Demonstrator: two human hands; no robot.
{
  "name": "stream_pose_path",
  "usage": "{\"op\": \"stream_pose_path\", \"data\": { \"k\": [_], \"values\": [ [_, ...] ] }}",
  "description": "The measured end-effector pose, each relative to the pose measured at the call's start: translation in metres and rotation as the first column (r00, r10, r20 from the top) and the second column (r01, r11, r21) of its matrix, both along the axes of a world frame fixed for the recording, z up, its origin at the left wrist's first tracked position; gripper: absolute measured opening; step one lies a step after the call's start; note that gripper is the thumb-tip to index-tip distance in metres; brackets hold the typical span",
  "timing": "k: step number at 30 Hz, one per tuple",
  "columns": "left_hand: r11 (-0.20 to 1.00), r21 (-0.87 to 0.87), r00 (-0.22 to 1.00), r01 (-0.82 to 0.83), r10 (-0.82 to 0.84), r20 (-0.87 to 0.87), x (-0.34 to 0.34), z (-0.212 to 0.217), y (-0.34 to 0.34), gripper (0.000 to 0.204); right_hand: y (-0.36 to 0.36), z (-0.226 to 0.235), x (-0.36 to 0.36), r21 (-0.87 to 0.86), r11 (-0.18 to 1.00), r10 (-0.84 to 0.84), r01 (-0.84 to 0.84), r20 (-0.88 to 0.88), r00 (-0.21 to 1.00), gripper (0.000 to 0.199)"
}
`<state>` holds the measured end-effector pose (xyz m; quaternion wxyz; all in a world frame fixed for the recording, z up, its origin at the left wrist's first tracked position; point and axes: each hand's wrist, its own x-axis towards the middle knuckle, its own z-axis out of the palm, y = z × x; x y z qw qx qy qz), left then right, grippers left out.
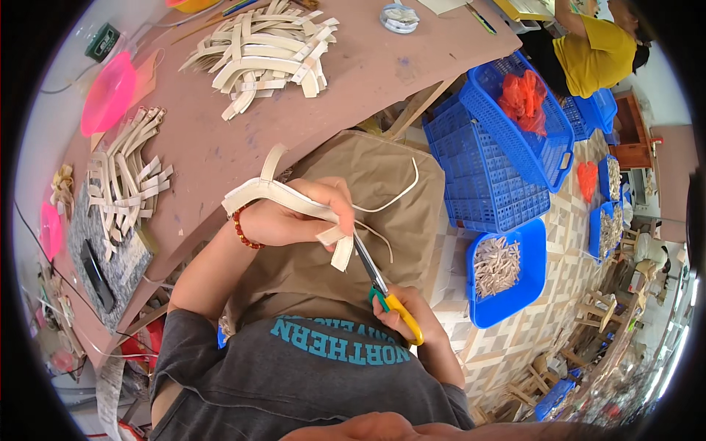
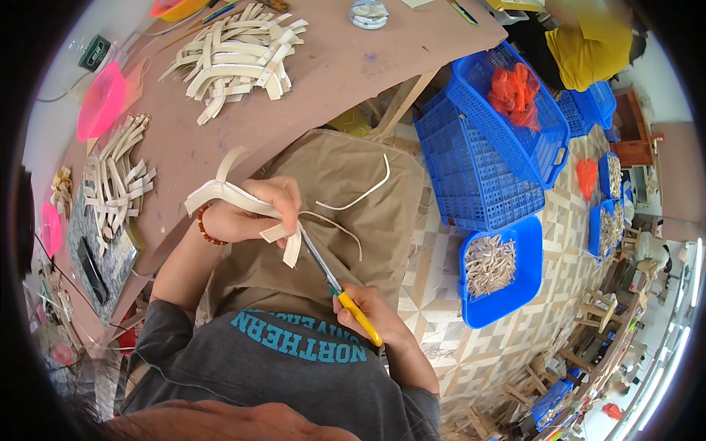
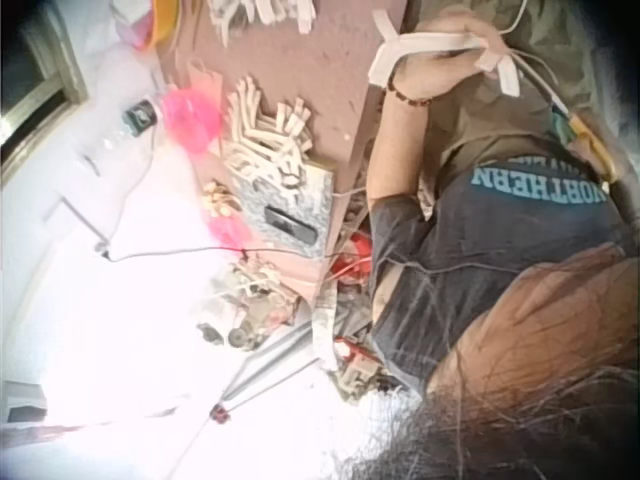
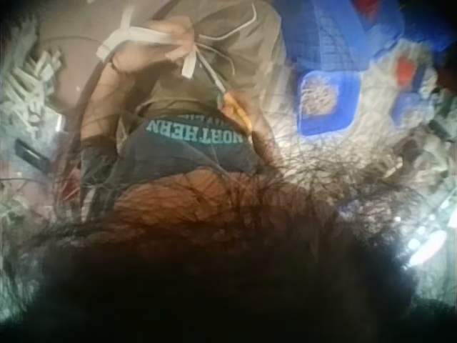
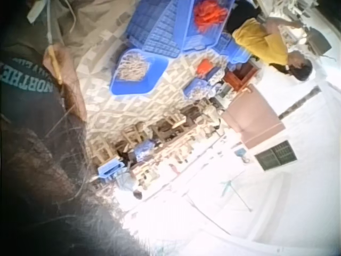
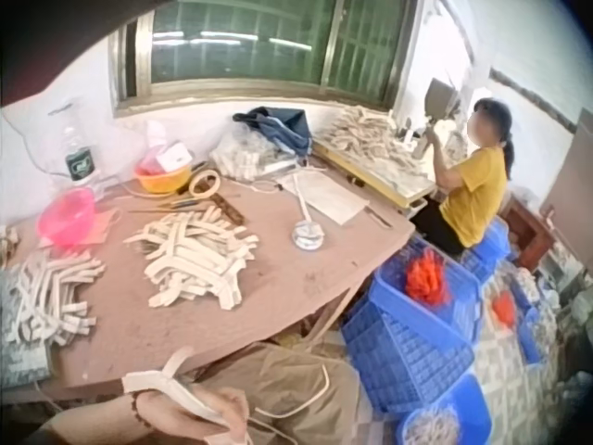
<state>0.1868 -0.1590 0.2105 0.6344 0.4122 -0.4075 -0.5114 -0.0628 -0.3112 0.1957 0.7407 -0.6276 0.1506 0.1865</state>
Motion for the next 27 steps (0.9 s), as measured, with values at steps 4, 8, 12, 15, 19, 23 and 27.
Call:
{"op": "stream_pose_path", "data": {
  "k": [4,8,12,15,19,23,27],
  "values": [
    [0.992,-0.058,0.976,-0.112,0.121,0.180,-0.003,-0.005,-0.004,0.015,-0.002,0.002,0.003,-0.019,1.000,0.005,-0.005,-0.007,1.000,0.041],
    [0.988,-0.025,0.973,-0.154,0.156,0.169,-0.005,-0.006,-0.001,0.017,-0.004,0.000,0.005,-0.016,1.000,0.025,-0.024,0.016,1.000,0.042],
    [0.991,0.025,0.967,-0.131,0.123,0.225,-0.004,0.003,0.000,0.018,-0.002,-0.004,0.008,0.008,1.000,-0.005,0.004,0.140,0.990,0.040],
    [0.994,0.031,0.956,-0.108,0.095,0.277,-0.002,0.001,0.001,0.018,-0.004,-0.001,0.011,-0.013,1.000,0.030,-0.028,0.135,0.990,0.038],
    [1.000,0.010,0.937,-0.025,0.020,0.348,0.005,0.003,0.003,0.019,-0.006,0.003,0.015,-0.060,0.996,0.074,-0.068,0.098,0.992,0.038],
    [0.999,-0.007,0.933,0.031,-0.027,0.358,0.010,0.001,0.003,0.019,-0.009,0.008,0.018,-0.153,0.980,0.138,-0.126,0.075,0.988,0.037],
    [0.996,0.006,0.924,0.088,-0.084,0.373,0.014,0.004,0.002,0.018,-0.008,0.008,0.017,-0.174,0.979,0.117,-0.108,0.045,0.992,0.054]
  ]
}}
